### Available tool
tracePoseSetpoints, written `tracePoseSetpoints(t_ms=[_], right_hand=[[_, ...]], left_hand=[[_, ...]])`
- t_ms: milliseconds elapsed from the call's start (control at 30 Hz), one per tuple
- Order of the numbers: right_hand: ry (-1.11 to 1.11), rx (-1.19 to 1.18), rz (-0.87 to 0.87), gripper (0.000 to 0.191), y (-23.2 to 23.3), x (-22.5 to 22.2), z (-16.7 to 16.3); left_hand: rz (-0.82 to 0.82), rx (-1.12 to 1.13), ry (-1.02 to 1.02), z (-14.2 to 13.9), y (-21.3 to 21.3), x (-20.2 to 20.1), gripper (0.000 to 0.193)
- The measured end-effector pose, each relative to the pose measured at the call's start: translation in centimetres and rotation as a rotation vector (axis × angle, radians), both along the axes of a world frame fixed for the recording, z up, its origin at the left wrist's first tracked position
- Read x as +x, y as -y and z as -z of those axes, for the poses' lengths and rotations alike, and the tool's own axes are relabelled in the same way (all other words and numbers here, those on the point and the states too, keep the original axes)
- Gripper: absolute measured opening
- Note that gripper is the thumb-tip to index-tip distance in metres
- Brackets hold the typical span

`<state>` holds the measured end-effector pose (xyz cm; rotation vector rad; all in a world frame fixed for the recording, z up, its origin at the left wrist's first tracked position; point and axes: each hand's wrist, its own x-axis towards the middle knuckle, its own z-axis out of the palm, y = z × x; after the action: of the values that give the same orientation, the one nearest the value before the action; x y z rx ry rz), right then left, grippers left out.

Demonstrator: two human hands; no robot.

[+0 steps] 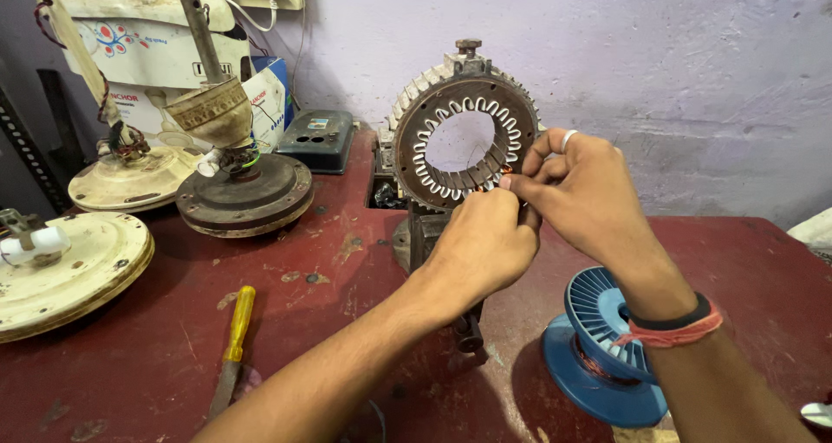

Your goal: The person winds copper wire by hand into the slots of a motor stator held in a bench vise. They rotate the stator as needed and continue wrapping the wire around the core throughout the clip.

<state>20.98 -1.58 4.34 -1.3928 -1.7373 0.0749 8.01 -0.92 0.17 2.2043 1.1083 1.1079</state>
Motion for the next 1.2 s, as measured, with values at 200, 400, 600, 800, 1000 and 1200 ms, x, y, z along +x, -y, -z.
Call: tracePoseSetpoints(t_ms=[200, 400, 600, 800, 1000, 1200], right_hand=[[-0.077, -0.149, -0.033, 0.011, -1.0, 2.5, -0.2], [-0.447, -0.149, -0.46, 0.035, -4.9, 6.5, -1.2], [-0.825, -0.635, -0.736, 0.079, -9.4, 4.3, -1.0], [-0.949, -0.692, -0.933, 0.084, -11.3, 2.1, -0.9], [-1.117, -0.55, -0.999, 0.077, -11.0, 2.4, 2.1], [-1.177, -0.487, -0.969, 0.075, -10.7, 2.6, 3.0]], left_hand=[[0.009, -0.128, 0.023, -0.3, 0.3, -0.1, 0.043], [0.045, -0.131, 0.079, -0.8, 0.6, -0.5, 0.049], [0.08, -0.096, 0.119, -0.5, 0.2, -0.3, 0.053], [0.099, -0.131, 0.134, -0.5, 0.1, -0.3, 0.053], [0.087, -0.116, 0.115, -0.6, 0.2, -0.2, 0.059], [0.098, -0.108, 0.116, -0.3, 0.2, -0.2, 0.06]])
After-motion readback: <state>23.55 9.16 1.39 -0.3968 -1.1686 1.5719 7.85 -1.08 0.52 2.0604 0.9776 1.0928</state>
